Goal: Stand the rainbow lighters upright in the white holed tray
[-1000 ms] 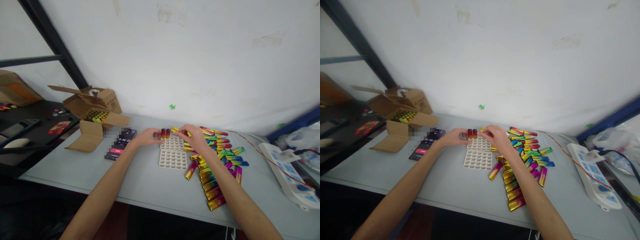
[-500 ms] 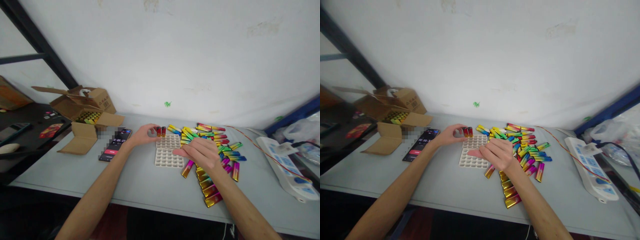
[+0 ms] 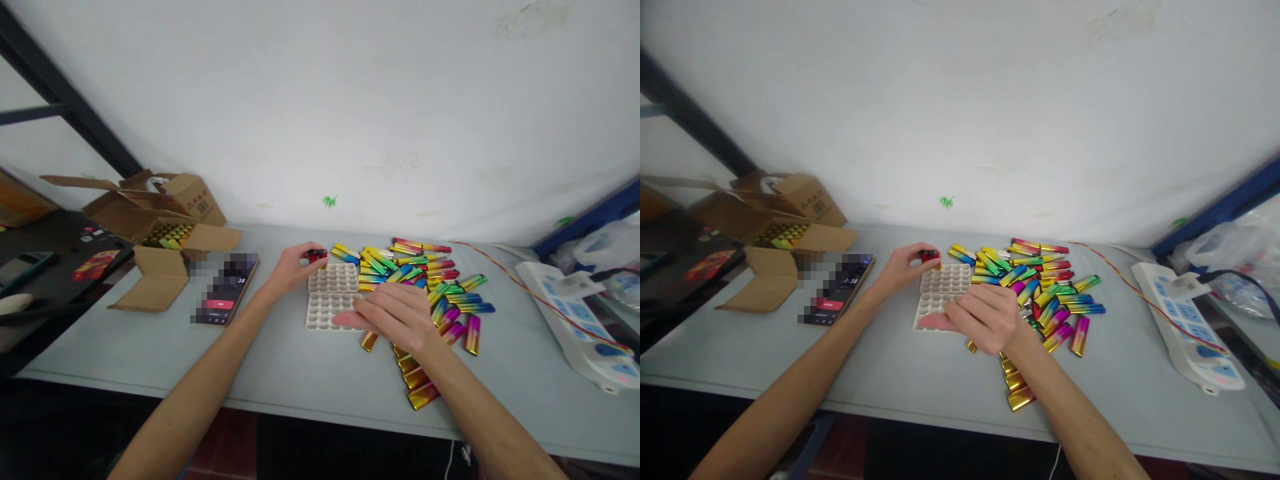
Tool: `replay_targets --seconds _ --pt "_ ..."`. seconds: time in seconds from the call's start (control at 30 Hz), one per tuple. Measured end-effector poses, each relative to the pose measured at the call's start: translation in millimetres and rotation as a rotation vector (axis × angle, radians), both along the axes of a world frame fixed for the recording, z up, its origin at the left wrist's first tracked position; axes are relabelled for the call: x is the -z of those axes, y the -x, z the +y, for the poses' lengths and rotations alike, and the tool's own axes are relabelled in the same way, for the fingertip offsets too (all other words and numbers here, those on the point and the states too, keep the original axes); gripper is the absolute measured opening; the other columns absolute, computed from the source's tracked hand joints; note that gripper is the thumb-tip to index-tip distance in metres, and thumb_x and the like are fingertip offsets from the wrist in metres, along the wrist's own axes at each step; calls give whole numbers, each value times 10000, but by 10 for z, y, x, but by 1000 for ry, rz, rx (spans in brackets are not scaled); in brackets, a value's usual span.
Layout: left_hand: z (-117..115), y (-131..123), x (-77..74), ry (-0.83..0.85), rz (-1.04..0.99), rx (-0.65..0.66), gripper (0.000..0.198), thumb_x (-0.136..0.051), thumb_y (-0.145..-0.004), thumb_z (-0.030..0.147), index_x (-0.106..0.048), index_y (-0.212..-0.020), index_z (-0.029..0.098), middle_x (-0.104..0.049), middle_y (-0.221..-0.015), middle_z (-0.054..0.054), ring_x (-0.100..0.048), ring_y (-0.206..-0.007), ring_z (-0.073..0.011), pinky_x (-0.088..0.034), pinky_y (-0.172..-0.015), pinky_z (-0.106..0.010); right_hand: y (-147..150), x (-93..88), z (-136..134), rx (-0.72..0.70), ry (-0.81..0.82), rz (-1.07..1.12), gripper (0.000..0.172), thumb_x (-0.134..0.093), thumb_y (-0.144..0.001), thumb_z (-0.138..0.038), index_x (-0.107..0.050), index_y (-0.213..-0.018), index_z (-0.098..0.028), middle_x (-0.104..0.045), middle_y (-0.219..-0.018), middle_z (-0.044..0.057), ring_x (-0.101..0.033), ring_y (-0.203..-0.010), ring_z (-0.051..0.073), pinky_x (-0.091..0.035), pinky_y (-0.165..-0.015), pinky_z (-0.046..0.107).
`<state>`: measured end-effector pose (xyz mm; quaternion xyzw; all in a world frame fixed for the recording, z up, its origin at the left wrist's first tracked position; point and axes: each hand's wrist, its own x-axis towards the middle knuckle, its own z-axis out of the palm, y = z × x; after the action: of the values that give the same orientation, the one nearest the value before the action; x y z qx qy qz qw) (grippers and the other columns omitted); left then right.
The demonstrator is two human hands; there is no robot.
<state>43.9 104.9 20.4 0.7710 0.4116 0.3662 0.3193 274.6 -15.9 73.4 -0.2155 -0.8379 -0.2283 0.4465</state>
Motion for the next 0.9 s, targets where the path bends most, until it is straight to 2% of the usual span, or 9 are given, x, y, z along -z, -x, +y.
replay_targets --seconds 0.07,0.17,0.3,0.4,0.5,0.63,0.73,0.8,0.9 --pt "16 2 22 34 -44 12 378 -727 -887 507 -737 -1062 172 -779 -1038 -64 -707 -938 -216 -580 -896 -336 12 18 -3 -2 13 9 191 -852 -867 -300 -719 -760 -215 -668 -637 -12 -597 -571 117 -478 -552 282" --pt "38 7 62 56 -74 19 409 -734 -879 529 -729 -1067 166 -771 -1039 -72 -710 -945 -220 -593 -905 -342 10 57 39 -24 43 49 75 -833 -876 -196 -765 -907 -191 -733 -734 22 -663 -633 134 -526 -591 277" --pt "69 26 119 63 -76 -1 454 -768 -840 540 -716 -1117 183 -773 -1066 -73 -725 -963 -233 -594 -923 -363 -113 141 192 20 49 170 205 -740 -926 -87 -763 -1089 -209 -805 -887 37 -754 -758 152 -600 -670 255" --pt "100 52 167 107 -76 -9 512 -810 -788 538 -702 -1143 185 -780 -1063 -73 -740 -943 -241 -603 -910 -376 -314 209 344 135 84 260 203 -709 -954 -105 -771 -1101 -230 -824 -897 32 -776 -749 161 -621 -696 257" --pt "122 81 195 144 -64 -2 557 -839 -746 532 -697 -1151 177 -786 -1012 -66 -748 -901 -243 -610 -883 -379 -566 266 485 256 201 285 173 -630 -1027 -227 -787 -1099 -222 -836 -913 49 -794 -753 185 -633 -735 284" --pt "125 120 182 82 12 -8 564 -833 -747 537 -707 -1167 183 -789 -976 -52 -736 -859 -231 -599 -842 -360 -932 274 593 520 465 305 442 -411 -1111 -434 -783 -1149 -197 -836 -883 58 -809 -822 220 -615 -771 315" --pt "131 149 170 -4 98 -26 540 -822 -764 535 -722 -1167 189 -789 -982 -45 -711 -827 -212 -574 -812 -332 -1219 249 637 691 593 337 553 -276 -1126 -455 -719 -1302 -174 -835 -941 79 -801 -912 245 -594 -852 356" --pt "145 165 172 -45 158 -33 532 -816 -769 550 -736 -1150 187 -789 -968 -42 -685 -793 -204 -553 -776 -318 -1391 260 694 761 635 306 503 -346 -1105 -438 -714 -1295 -154 -827 -1015 110 -788 -936 266 -585 -879 385" --pt "168 182 183 -74 236 -29 496 -797 -784 583 -767 -1069 178 -783 -921 -46 -657 -770 -207 -519 -745 -312 -1559 335 853 822 737 110 385 -460 -1053 -334 -767 -1148 -121 -792 -1150 178 -755 -1025 298 -556 -960 427"
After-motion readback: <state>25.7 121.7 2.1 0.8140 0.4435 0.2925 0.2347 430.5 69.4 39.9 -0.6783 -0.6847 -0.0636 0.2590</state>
